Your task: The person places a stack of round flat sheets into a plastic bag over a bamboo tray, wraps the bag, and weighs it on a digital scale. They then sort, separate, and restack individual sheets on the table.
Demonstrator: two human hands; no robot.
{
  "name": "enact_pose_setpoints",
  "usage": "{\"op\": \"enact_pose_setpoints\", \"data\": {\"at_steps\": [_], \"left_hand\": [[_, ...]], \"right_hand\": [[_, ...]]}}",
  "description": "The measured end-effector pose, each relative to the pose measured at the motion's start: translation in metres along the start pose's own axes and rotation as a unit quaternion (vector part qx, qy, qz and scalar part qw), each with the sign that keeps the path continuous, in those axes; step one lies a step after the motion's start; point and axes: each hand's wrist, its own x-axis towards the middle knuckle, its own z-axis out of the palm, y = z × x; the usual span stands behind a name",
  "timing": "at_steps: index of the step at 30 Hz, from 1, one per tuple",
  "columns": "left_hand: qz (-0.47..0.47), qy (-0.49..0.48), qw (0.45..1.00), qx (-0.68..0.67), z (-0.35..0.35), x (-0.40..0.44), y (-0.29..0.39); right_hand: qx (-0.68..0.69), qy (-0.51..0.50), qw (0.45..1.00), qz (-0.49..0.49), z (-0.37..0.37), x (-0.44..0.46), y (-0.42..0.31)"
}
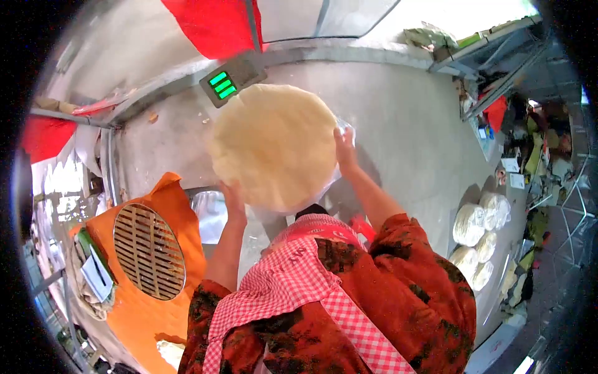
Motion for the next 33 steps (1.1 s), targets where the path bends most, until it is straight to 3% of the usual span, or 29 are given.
{"op": "enact_pose_setpoints", "data": {"at_steps": [2, 6, 7, 8, 9, 10, 12, 13, 17, 18, 19, 21, 22, 23, 24, 26, 28, 30, 32, 33], "left_hand": [[0.003, -0.012, 0.999, 0.03, 0.006, 0.001, -0.003], [-0.051, -0.061, 0.997, -0.005, -0.011, -0.018, 0.031], [-0.077, -0.072, 0.994, -0.031, -0.019, -0.026, 0.036], [-0.08, -0.048, 0.995, -0.027, -0.028, -0.037, 0.033], [-0.083, -0.023, 0.996, -0.023, -0.039, -0.051, 0.029], [-0.087, 0.002, 0.996, -0.018, -0.052, -0.066, 0.022], [-0.097, 0.012, 0.991, -0.087, -0.09, -0.097, -0.012], [-0.13, 0.021, 0.985, -0.111, -0.108, -0.117, -0.016], [-0.219, 0.12, 0.943, -0.22, -0.196, -0.206, -0.07], [-0.133, 0.075, 0.979, -0.138, -0.22, -0.221, -0.103], [-0.049, 0.05, 0.996, -0.049, -0.25, -0.24, -0.147], [-0.221, 0.179, 0.938, -0.196, -0.296, -0.302, -0.131], [-0.191, 0.261, 0.901, -0.289, -0.303, -0.331, -0.095], [-0.155, 0.294, 0.894, -0.3, -0.324, -0.357, -0.11], [-0.116, 0.335, 0.888, -0.293, -0.347, -0.381, -0.129], [-0.073, 0.389, 0.852, -0.342, -0.388, -0.43, -0.13], [0.0, 0.476, 0.779, -0.407, -0.423, -0.469, -0.132], [0.04, 0.546, 0.709, -0.444, -0.458, -0.499, -0.124], [0.085, 0.579, 0.67, -0.456, -0.49, -0.52, -0.134], [0.101, 0.592, 0.654, -0.461, -0.501, -0.527, -0.133]], "right_hand": [[-0.093, 0.016, 0.995, -0.01, 0.015, 0.004, 0.012], [0.134, -0.056, 0.986, 0.082, 0.002, 0.012, 0.003], [0.061, 0.013, 0.997, 0.037, 0.001, -0.003, -0.02], [-0.081, 0.086, 0.991, -0.065, -0.014, 0.02, 0.011], [-0.218, 0.157, 0.949, -0.166, -0.025, 0.043, 0.042], [-0.178, 0.143, 0.955, -0.19, -0.017, 0.029, 0.02], [-0.097, 0.111, 0.961, -0.235, 0.005, -0.028, -0.061], [-0.133, 0.079, 0.944, -0.29, 0.016, -0.034, -0.065], [-0.06, -0.163, 0.941, -0.289, 0.112, -0.139, -0.098], [-0.039, -0.25, 0.928, -0.272, 0.136, -0.173, -0.099], [-0.047, -0.318, 0.897, -0.304, 0.162, -0.211, -0.101], [-0.08, -0.462, 0.828, -0.306, 0.216, -0.288, -0.072], [-0.1, -0.536, 0.78, -0.307, 0.24, -0.333, -0.056], [-0.097, -0.604, 0.736, -0.29, 0.264, -0.383, -0.037], [-0.212, -0.638, 0.669, -0.318, 0.285, -0.443, -0.03], [-0.08, -0.762, 0.532, -0.361, 0.31, -0.555, 0.001], [-0.043, -0.784, 0.389, -0.483, 0.33, -0.659, 0.015], [-0.078, -0.817, 0.274, -0.502, 0.348, -0.737, 0.051], [-0.046, -0.783, 0.156, -0.6, 0.365, -0.802, 0.079], [-0.093, -0.769, 0.083, -0.627, 0.375, -0.821, 0.09]]}}
